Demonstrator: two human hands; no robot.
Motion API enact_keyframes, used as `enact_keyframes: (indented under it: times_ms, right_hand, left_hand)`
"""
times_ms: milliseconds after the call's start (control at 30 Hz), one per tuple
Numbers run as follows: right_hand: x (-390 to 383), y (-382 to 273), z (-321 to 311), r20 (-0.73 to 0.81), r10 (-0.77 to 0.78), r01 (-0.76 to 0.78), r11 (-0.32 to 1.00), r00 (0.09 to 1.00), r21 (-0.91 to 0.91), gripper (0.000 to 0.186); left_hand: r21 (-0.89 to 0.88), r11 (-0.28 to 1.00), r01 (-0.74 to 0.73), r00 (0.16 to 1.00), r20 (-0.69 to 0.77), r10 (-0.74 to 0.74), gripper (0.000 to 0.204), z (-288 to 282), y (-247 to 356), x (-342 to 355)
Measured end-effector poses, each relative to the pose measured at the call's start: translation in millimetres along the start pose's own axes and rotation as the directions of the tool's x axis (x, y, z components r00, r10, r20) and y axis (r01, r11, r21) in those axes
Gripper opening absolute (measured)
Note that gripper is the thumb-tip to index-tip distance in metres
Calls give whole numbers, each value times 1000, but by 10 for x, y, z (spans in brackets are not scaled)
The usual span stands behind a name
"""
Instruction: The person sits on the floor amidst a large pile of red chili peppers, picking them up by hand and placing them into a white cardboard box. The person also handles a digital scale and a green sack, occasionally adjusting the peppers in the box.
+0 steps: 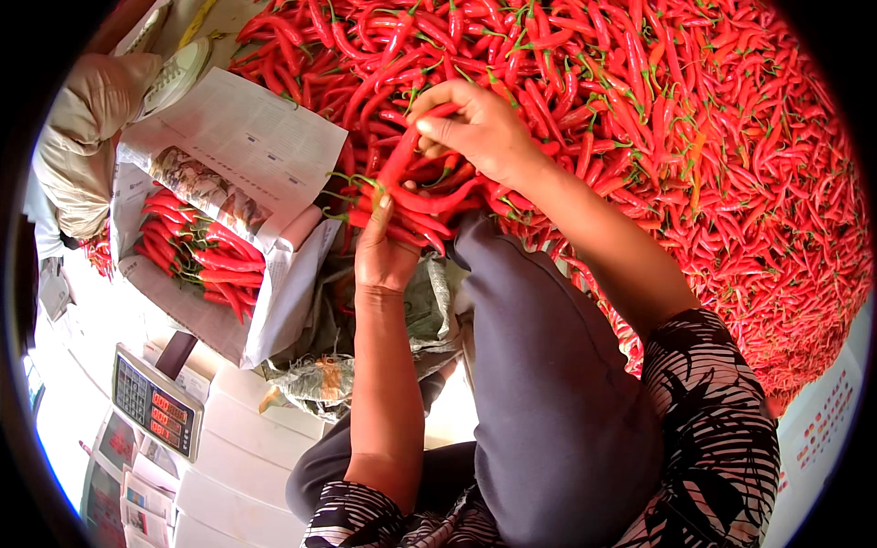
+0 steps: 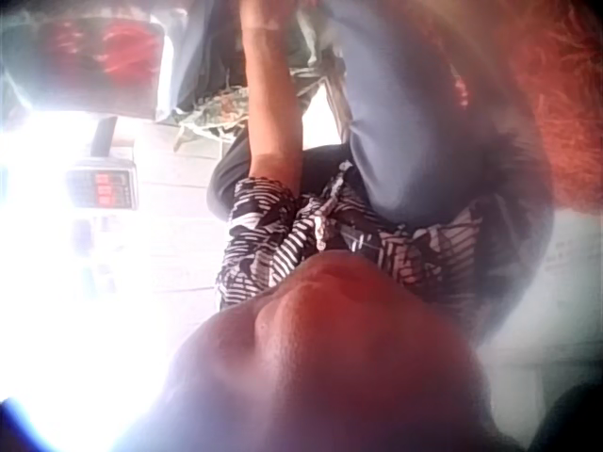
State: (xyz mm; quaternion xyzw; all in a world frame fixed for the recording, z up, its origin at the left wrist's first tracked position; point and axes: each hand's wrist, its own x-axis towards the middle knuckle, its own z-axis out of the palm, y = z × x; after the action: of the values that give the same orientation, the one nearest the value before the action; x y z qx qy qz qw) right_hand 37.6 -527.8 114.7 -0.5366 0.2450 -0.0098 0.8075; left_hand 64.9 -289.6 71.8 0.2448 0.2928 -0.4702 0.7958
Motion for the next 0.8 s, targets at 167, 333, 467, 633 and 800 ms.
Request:
enact_keyframes:
  times_ms: [167,333,467,633,800]
  right_hand:
    - [-210,112,127,-157,-12,-46,932,988,-360,16]
    - [-533,198,201,260,-46,225,660,965,-717,29]
    - [-548,81,151,467,218,234,642,857,-730,32]
    - [-196,-72,-277,-14,-218,69,367,976,-928,23]
    - [-82,38,-489,302,-45,301,-27,952,-953,25]
  left_hand:
    - [48,990,-131,990,57,129,47,273,-160,-28]
    - [147,966,-214,977,34,211,47,314,-195,-9]
    - [249,948,-198,974,-58,219,29,148,-158,-111]
    - [253,956,-151,964,-176,199,28,-153,69,-172]
    - [405,910,-83,977,-146,155,37,-283,123,-211]
